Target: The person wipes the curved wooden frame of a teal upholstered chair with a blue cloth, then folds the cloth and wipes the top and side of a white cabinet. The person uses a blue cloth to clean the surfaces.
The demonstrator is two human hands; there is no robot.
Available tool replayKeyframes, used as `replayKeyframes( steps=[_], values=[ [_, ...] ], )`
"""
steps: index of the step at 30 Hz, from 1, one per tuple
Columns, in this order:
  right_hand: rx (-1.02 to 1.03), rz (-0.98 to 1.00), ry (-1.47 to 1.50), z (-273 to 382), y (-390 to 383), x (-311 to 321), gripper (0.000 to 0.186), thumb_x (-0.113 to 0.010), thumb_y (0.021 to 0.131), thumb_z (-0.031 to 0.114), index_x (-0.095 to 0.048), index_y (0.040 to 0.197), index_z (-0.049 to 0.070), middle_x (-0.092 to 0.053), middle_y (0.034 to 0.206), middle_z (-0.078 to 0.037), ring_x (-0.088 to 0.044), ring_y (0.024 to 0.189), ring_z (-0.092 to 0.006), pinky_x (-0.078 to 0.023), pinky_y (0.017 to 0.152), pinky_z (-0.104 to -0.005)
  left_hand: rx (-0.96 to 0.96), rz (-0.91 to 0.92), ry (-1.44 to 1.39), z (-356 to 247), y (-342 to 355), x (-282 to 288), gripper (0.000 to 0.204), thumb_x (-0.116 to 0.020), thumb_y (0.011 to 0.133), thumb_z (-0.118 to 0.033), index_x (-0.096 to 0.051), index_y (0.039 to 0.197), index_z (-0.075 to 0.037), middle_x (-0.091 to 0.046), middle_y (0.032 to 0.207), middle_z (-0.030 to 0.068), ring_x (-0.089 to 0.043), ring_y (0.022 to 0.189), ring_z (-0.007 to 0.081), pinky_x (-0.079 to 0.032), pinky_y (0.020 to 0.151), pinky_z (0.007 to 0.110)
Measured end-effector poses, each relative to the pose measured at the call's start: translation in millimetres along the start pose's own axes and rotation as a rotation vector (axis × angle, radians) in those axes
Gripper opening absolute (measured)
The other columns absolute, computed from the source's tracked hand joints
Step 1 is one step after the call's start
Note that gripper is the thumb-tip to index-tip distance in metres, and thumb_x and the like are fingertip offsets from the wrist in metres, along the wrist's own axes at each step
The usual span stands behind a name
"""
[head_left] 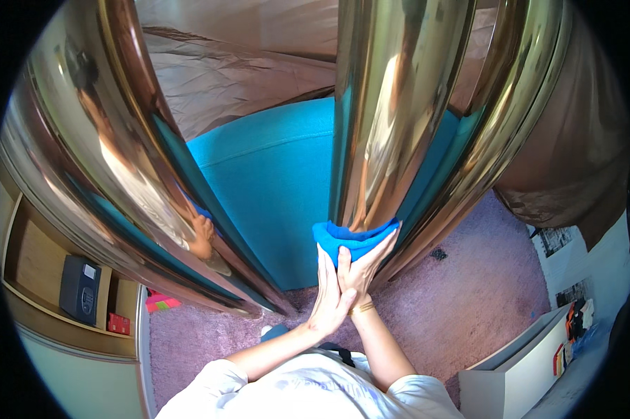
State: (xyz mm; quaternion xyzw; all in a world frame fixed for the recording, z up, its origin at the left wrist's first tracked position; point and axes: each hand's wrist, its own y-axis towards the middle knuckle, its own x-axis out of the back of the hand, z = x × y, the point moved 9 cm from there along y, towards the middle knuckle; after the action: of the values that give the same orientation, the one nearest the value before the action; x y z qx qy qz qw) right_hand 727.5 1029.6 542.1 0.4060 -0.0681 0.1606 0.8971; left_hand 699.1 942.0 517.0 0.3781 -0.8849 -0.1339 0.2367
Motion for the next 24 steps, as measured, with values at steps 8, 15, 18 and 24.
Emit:
replayKeyframes(
  steps=[8, 15, 18, 24],
  values=[
    [0.293, -0.165, -0.127, 101, 94, 28, 0.099, -0.065, 0.073, 0.047, -0.005, 0.141, 0.008, -0.001, 0.143, -0.026, -0.012, 0.131, -0.0450, -0.021, 0.103, -0.0533, -0.246, -0.341, -0.186, -87, 93, 68, 0.063, -0.030, 0.095, -0.033, -0.003, 0.137, 0.005, -0.011, 0.141, 0.0252, -0.015, 0.131, 0.0362, -0.013, 0.108, 0.038],
    [0.390, -0.290, -0.218, 123, 109, 29, 0.094, -0.058, 0.078, 0.052, -0.005, 0.141, 0.006, -0.003, 0.143, -0.027, -0.012, 0.131, -0.0452, -0.022, 0.103, -0.0513, -0.510, -0.345, -0.089, -119, 110, 95, 0.086, -0.032, 0.086, -0.059, -0.007, 0.136, 0.008, -0.014, 0.139, 0.0267, -0.019, 0.129, 0.0381, -0.018, 0.106, 0.042],
    [0.396, -0.297, -0.284, 103, 79, 16, 0.077, -0.044, 0.087, 0.050, -0.006, 0.142, 0.013, -0.004, 0.143, -0.027, -0.012, 0.131, -0.0454, -0.021, 0.104, -0.0531, -0.352, -0.274, -0.197, -76, 98, 76, 0.085, -0.034, 0.087, -0.056, -0.004, 0.137, 0.007, -0.012, 0.140, 0.0261, -0.017, 0.130, 0.0380, -0.018, 0.106, 0.043],
    [0.553, -0.368, -0.281, 154, 127, 27, 0.066, -0.050, 0.086, 0.039, -0.022, 0.139, 0.011, -0.009, 0.141, -0.028, -0.015, 0.129, -0.0478, -0.022, 0.103, -0.0535, -0.421, -0.279, -0.159, -127, 136, 102, 0.069, -0.038, 0.092, -0.035, -0.006, 0.137, 0.007, -0.016, 0.138, 0.0282, -0.021, 0.128, 0.0394, -0.019, 0.105, 0.042]
  ],
)
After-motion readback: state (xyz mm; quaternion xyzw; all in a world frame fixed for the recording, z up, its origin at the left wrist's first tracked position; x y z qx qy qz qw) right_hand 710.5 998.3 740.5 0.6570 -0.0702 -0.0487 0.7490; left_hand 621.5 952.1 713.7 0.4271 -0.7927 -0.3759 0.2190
